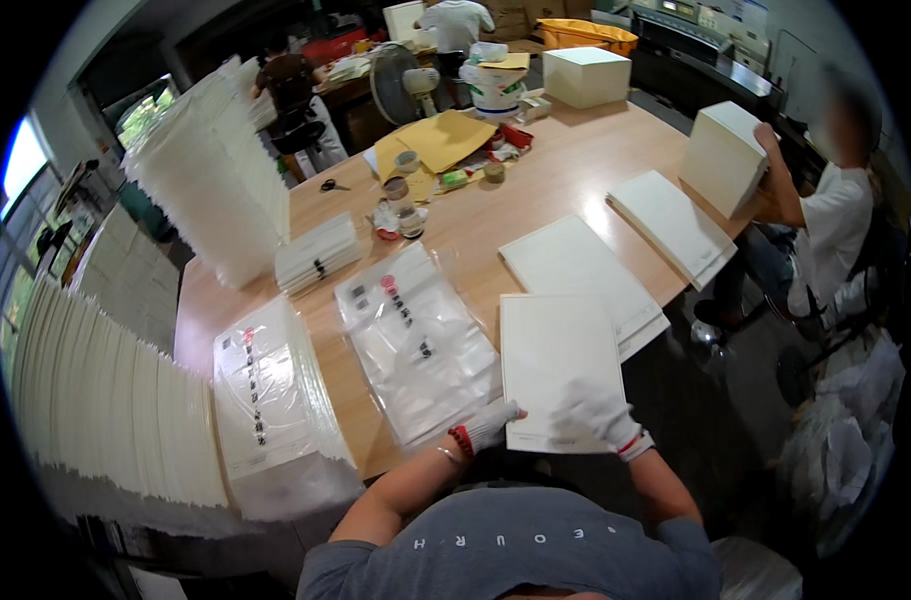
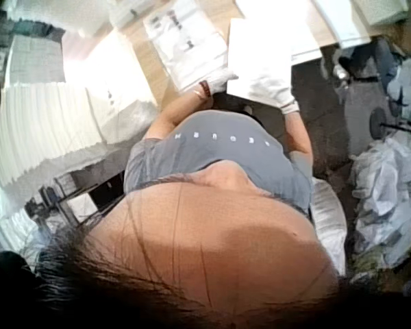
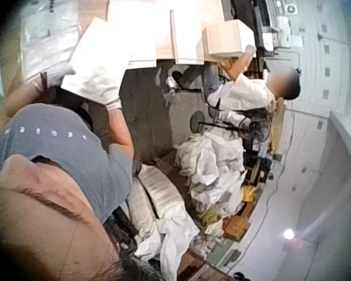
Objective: The person repeatedly picks up stacks of white paper, places them into clear plastic sleeves, and sets the packaged items aside on the table. The process is continuous and repetitive throughout the clip.
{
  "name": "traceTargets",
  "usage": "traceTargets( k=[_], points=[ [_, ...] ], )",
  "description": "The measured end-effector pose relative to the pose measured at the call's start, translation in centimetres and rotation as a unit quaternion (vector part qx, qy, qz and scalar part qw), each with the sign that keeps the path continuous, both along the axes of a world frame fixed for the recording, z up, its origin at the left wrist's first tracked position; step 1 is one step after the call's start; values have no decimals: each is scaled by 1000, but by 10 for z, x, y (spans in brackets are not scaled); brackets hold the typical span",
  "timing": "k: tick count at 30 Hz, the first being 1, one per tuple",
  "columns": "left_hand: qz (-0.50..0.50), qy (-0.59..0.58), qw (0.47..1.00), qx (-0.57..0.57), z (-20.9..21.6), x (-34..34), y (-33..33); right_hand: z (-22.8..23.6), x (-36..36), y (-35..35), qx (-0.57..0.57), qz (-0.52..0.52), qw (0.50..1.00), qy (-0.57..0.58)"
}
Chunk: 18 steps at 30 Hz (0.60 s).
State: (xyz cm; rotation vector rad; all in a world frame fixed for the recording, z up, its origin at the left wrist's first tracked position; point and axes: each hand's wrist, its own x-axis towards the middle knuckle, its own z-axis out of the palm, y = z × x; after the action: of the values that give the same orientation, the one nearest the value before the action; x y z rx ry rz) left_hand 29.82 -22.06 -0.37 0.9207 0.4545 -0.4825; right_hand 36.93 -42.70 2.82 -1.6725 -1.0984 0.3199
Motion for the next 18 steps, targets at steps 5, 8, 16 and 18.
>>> traceTargets(
  k=[5, 8, 16, 18],
  points=[
    [-331, -227, 771, 494, 24, -10, 12, -76, -14, -32, 81, -246, 768, 586],
    [-79, -336, 492, 800, -42, -46, -43, -57, -58, 63, 239, -274, 849, 384],
    [134, -308, 408, 849, 62, -21, 84, -15, -50, 51, 41, -229, 970, 68],
    [121, -180, 542, 812, 80, -10, 136, -9, -56, 43, -79, -203, 972, -94]
  ],
)
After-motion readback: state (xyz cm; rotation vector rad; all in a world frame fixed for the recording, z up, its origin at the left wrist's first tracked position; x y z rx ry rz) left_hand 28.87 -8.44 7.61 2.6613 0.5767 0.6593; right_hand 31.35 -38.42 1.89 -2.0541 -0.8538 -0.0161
